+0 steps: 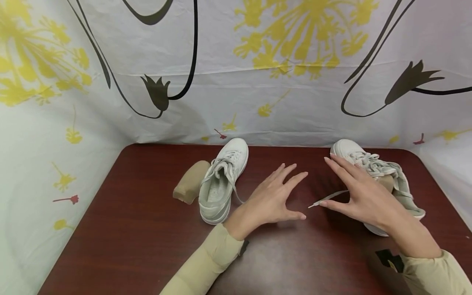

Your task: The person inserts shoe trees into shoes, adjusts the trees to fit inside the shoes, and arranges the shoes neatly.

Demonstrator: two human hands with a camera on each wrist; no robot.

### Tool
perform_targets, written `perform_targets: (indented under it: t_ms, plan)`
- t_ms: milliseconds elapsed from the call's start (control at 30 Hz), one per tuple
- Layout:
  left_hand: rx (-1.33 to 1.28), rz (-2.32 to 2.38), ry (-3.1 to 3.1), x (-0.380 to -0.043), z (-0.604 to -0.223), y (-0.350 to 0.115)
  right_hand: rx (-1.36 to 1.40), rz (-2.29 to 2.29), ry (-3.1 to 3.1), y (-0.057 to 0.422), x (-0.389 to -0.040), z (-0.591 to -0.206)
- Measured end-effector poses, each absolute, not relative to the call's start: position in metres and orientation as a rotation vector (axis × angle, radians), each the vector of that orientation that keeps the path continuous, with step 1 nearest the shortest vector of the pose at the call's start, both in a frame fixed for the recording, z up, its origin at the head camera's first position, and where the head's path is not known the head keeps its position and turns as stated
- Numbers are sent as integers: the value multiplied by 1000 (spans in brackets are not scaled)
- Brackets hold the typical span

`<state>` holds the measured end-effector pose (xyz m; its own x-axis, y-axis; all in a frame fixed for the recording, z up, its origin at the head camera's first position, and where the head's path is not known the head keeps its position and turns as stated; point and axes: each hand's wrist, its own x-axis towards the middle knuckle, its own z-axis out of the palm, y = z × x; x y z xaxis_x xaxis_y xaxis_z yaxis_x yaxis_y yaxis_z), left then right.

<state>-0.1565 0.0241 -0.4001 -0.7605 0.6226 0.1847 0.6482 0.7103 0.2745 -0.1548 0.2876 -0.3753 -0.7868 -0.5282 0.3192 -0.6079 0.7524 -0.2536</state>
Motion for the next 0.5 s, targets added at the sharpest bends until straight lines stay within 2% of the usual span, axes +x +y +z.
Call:
perform_targets:
  t_ms: [500]
  plan:
    - [-1080,-520,-2751,-154,-389,6,906,516,-2727,280,-155,-370]
